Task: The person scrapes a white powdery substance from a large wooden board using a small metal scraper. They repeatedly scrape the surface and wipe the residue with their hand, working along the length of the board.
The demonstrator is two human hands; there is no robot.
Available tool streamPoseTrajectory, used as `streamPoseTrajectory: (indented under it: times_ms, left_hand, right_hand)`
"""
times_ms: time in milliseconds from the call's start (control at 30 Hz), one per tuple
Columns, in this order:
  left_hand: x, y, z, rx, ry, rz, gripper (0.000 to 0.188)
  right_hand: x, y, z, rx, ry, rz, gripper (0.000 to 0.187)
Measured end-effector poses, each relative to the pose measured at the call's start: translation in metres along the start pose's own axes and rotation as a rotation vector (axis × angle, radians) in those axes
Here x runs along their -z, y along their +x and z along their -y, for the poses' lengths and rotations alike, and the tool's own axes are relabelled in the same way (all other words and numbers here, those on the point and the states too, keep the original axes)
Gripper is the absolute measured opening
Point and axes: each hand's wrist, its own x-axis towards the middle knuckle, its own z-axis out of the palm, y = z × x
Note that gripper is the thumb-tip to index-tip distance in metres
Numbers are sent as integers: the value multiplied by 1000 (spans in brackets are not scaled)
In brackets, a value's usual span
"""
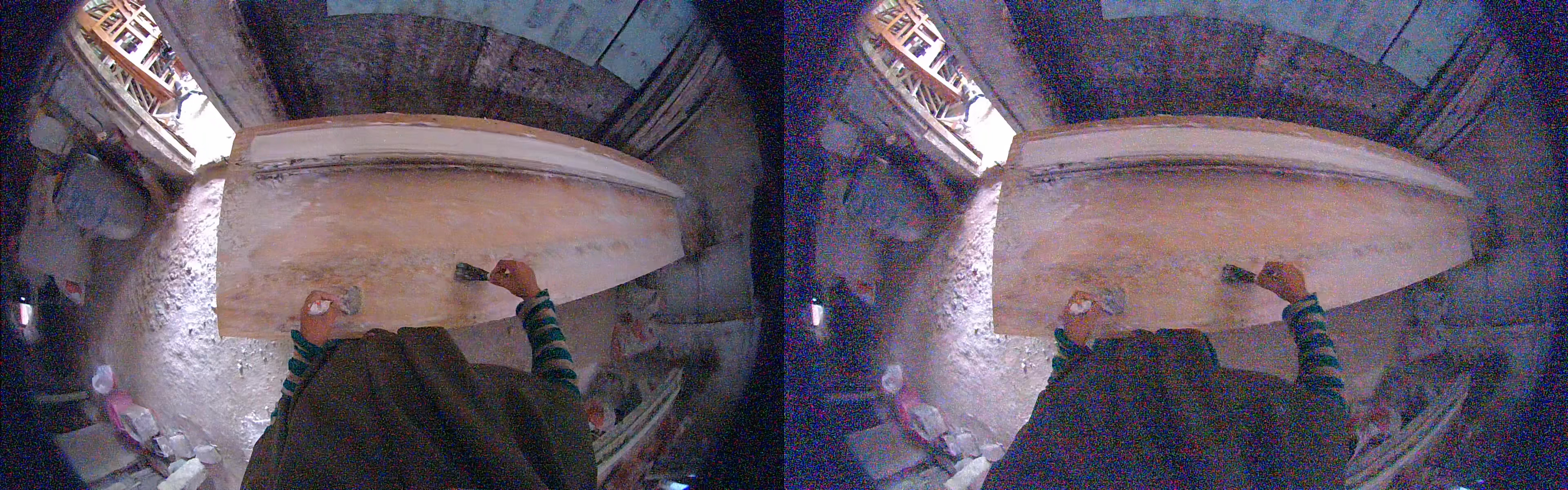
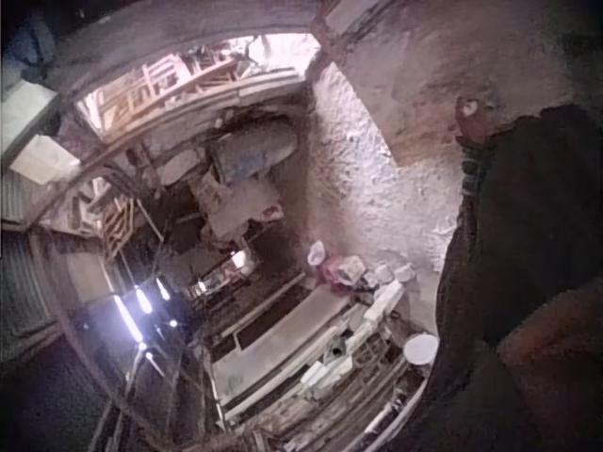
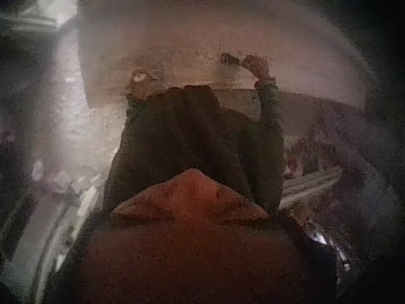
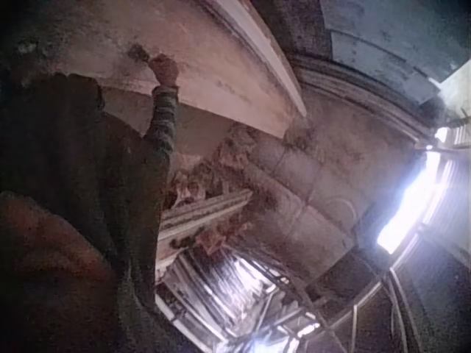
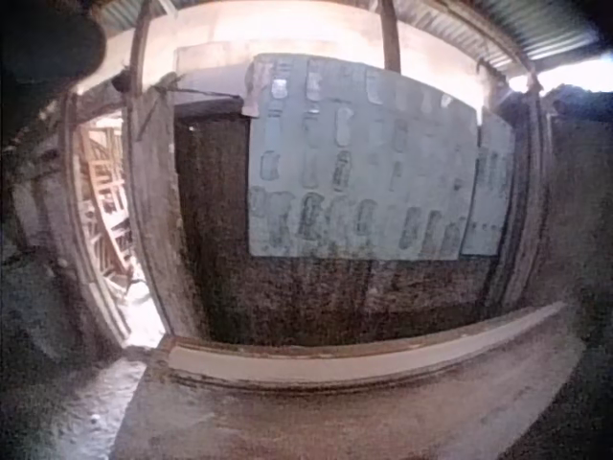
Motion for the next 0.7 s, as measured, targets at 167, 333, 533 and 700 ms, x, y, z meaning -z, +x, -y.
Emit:
streamPoseTrajectory:
  times_ms: [167,333,533,700]
  left_hand:
    - [2,5,3,90,61,21,9]
    - [5,4,-16,7,207,19,10]
    - [3,1,2,50,98,23,8]
    - [0,0,-4,-26,114,7,9]
  right_hand:
    - [-52,36,100,-56,-45,143,30]
    - [-83,39,161,307,94,-26,32]
    - [-15,-30,66,-170,-85,22,35]
    - [-50,-32,33,-160,32,24,31]
